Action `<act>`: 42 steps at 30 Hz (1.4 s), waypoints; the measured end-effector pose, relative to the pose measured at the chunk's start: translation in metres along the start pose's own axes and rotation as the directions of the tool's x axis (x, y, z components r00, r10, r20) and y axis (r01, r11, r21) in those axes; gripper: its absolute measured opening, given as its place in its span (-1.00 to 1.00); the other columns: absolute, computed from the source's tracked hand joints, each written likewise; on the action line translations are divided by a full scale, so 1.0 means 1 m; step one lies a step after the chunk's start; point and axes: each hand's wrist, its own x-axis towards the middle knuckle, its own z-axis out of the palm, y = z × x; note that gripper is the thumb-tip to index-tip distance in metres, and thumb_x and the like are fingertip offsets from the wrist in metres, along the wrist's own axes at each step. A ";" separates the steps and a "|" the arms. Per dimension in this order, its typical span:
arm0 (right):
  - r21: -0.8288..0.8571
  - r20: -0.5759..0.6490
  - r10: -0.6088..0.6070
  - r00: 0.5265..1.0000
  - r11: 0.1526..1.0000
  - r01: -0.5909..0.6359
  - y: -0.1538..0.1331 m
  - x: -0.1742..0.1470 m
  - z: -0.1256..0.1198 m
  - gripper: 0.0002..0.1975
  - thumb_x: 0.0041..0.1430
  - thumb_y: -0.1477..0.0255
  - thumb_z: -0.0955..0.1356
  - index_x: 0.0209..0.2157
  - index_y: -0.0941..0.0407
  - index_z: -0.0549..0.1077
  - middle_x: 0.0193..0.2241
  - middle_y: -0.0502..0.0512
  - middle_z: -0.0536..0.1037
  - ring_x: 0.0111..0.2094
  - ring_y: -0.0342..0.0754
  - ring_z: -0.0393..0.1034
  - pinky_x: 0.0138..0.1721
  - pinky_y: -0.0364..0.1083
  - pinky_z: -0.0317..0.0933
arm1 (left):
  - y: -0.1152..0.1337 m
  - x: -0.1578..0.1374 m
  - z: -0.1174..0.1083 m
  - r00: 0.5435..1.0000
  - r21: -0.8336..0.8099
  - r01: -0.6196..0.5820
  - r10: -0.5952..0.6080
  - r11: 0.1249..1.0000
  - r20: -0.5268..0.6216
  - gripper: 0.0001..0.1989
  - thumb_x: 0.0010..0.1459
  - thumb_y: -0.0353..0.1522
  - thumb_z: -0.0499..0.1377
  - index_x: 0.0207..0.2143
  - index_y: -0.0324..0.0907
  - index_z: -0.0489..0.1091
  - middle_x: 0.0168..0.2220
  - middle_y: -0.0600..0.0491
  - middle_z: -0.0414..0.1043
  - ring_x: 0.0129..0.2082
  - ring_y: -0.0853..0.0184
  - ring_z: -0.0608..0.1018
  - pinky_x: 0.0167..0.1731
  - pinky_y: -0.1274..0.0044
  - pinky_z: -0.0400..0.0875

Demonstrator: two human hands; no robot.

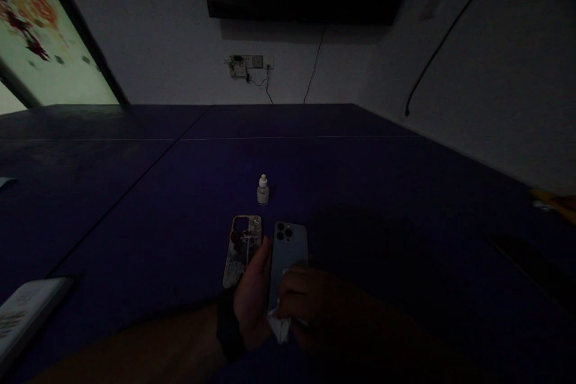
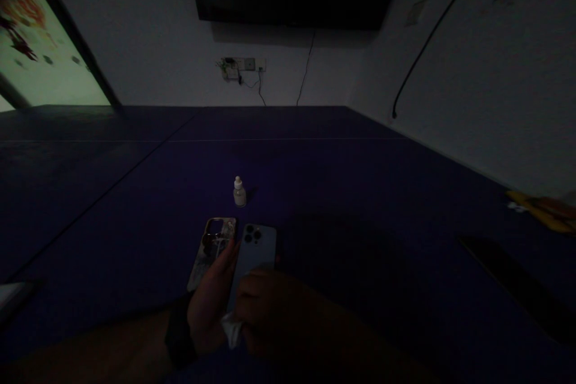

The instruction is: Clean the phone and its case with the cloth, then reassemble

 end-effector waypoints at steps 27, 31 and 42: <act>0.032 -0.087 0.125 0.988 0.992 -0.123 0.006 -0.007 -0.011 -0.90 0.16 0.60 0.35 -0.29 0.16 0.48 -0.23 0.12 0.50 -0.24 -0.07 0.39 -0.26 -0.12 0.26 | 0.000 0.000 0.004 0.999 -0.009 -0.050 0.050 0.999 0.003 -0.54 0.32 -0.01 0.11 -0.16 -0.24 0.50 -0.38 0.02 0.46 -0.43 0.34 0.49 -0.34 0.52 0.34; 0.027 -0.419 0.120 0.900 0.992 -0.119 0.025 -0.013 -0.016 -0.77 0.18 0.60 0.32 -0.13 0.12 0.48 -0.17 0.14 0.52 -0.14 -0.02 0.42 -0.13 -0.05 0.34 | -0.001 -0.001 0.007 0.998 0.006 -0.061 0.060 0.998 0.024 -0.50 0.34 -0.01 0.07 0.02 -0.22 0.47 -0.22 -0.08 0.53 -0.23 0.23 0.57 -0.17 0.43 0.41; -0.134 -0.487 0.045 0.872 0.983 -0.125 0.047 -0.002 -0.003 -0.74 0.25 0.62 0.30 -0.08 0.12 0.52 0.07 0.25 0.52 0.12 0.11 0.38 0.09 0.17 0.33 | -0.003 0.004 0.017 0.996 -0.020 -0.086 0.087 0.996 0.036 -0.50 0.34 0.02 0.04 0.11 -0.11 0.36 -0.17 -0.05 0.49 -0.22 0.24 0.55 -0.11 0.37 0.44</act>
